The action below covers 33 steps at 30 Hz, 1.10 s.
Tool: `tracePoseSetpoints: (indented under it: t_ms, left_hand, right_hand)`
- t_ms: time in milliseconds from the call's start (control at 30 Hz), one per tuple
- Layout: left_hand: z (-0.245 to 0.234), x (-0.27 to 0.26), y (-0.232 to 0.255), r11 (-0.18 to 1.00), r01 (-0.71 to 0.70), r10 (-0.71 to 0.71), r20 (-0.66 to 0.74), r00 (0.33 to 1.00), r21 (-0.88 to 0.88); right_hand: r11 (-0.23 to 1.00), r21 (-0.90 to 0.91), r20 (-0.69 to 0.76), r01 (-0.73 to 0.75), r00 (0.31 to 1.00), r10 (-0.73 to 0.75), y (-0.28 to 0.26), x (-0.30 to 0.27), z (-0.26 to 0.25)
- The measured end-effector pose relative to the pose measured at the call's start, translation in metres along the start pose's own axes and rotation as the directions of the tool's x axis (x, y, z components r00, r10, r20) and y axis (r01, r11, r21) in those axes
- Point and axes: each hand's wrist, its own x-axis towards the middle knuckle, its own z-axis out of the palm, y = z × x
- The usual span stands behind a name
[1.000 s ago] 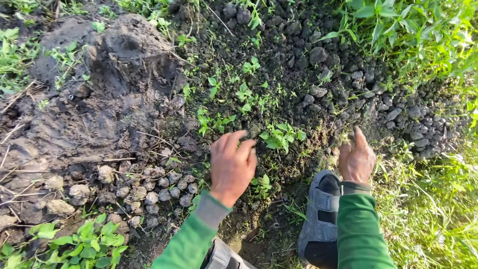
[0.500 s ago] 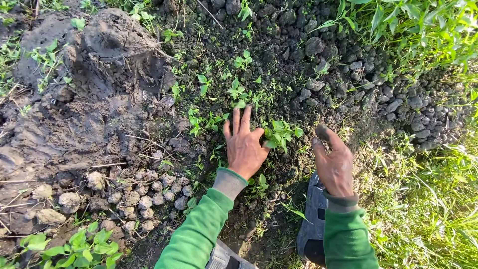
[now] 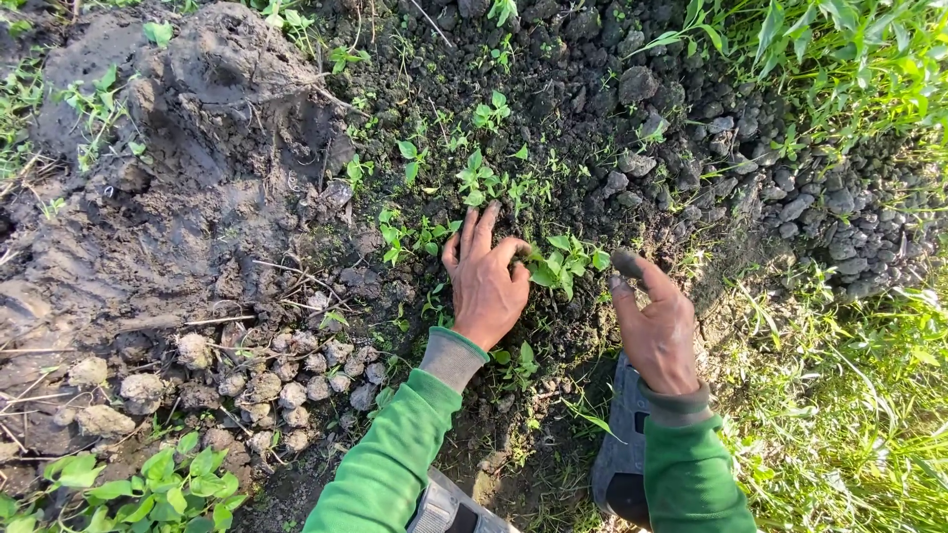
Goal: Handling and preparing small seedlings in a garden soil area.
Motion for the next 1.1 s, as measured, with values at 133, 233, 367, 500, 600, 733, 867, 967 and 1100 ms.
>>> tracePoseSetpoints:
  t_ms: [133,233,367,500,600,733,867,967,1100]
  left_hand:
    - [-0.013,0.001,0.009,1.000,0.025,-0.026,0.075,0.997,0.016]
    - [-0.012,-0.010,0.001,0.992,-0.111,0.105,-0.095,0.990,-0.058]
    - [-0.013,-0.024,0.001,0.984,-0.010,-0.027,-0.204,0.979,-0.179]
    - [-0.007,-0.023,0.008,0.984,-0.057,0.063,-0.034,0.997,0.167]
    - [-0.001,-0.016,0.011,0.977,-0.020,0.015,0.021,1.000,0.212]
    - [-0.005,-0.007,0.021,0.986,0.025,-0.038,0.079,0.996,0.163]
    - [-0.003,-0.005,0.025,0.989,0.040,-0.056,0.117,0.992,0.139]
    - [0.003,-0.005,0.019,0.985,0.042,-0.062,0.116,0.991,0.168]
    - [0.007,-0.011,0.010,0.991,0.017,-0.025,0.053,0.998,0.132]
  right_hand:
    - [0.999,0.018,0.057,-0.035,0.998,0.034,-0.010,-0.005,0.006]
    - [0.998,0.057,0.081,0.034,0.996,-0.039,-0.010,-0.006,0.007]
    - [0.999,0.052,0.089,-0.003,0.996,-0.002,-0.009,-0.004,0.006]
    - [0.998,0.065,0.071,0.022,0.997,-0.027,-0.015,-0.004,0.006]
    - [0.998,0.049,0.120,-0.026,0.993,0.020,-0.016,-0.003,0.006]
    - [0.997,0.079,0.127,-0.019,0.992,0.008,-0.013,-0.004,0.007]
    - [0.998,0.061,0.103,0.020,0.994,-0.027,-0.021,-0.007,0.004]
    - [0.997,0.073,0.095,0.006,0.995,-0.013,-0.024,-0.006,0.003]
    - [0.996,0.082,0.105,-0.019,0.994,0.010,-0.025,-0.006,0.003]
